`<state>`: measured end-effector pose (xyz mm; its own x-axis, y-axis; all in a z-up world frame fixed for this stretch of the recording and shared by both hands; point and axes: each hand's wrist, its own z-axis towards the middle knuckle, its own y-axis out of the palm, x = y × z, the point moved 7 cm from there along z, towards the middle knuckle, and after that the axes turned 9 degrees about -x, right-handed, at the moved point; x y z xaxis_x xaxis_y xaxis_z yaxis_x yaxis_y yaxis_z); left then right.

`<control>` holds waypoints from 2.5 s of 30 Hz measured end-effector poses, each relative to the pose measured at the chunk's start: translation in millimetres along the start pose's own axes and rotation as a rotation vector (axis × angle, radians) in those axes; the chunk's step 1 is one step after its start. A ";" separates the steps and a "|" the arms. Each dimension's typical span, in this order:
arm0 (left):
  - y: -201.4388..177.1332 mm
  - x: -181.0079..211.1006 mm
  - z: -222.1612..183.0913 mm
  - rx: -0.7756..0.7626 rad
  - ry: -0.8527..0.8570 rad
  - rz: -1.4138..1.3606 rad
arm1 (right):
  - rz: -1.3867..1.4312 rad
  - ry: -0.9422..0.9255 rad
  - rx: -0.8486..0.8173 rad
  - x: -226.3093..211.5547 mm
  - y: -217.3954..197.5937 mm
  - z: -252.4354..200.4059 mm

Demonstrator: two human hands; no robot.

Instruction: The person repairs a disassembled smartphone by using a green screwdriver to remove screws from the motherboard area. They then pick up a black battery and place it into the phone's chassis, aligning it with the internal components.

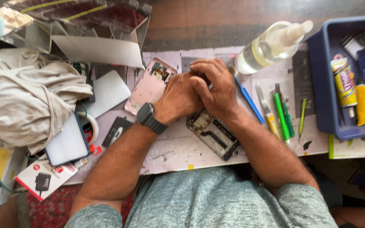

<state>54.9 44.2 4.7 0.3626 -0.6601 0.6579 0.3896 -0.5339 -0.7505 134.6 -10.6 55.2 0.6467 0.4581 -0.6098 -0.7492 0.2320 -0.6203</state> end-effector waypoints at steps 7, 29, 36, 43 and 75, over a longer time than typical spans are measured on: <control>1.4 1.3 -1.8 0.062 0.070 0.055 | -0.024 -0.032 0.005 -12.1 -5.1 5.3; -12.2 12.6 -6.0 0.000 0.043 -0.067 | -0.021 -0.031 -0.030 -9.6 -2.2 10.2; -10.4 12.1 -5.8 -0.011 0.062 -0.048 | -0.004 -0.003 -0.058 -5.6 -0.6 9.1; -12.6 13.0 -4.6 -0.046 0.025 -0.084 | -0.018 -0.015 -0.048 -2.2 1.7 3.1; 9.8 -0.6 -7.0 -0.116 0.038 0.085 | -0.050 -0.032 -0.199 2.5 21.2 -5.8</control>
<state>52.5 35.7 -3.5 0.3571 -0.7241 0.5900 0.2571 -0.5311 -0.8074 121.1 -9.6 37.7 0.6749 0.4783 -0.5619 -0.6714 0.0821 -0.7366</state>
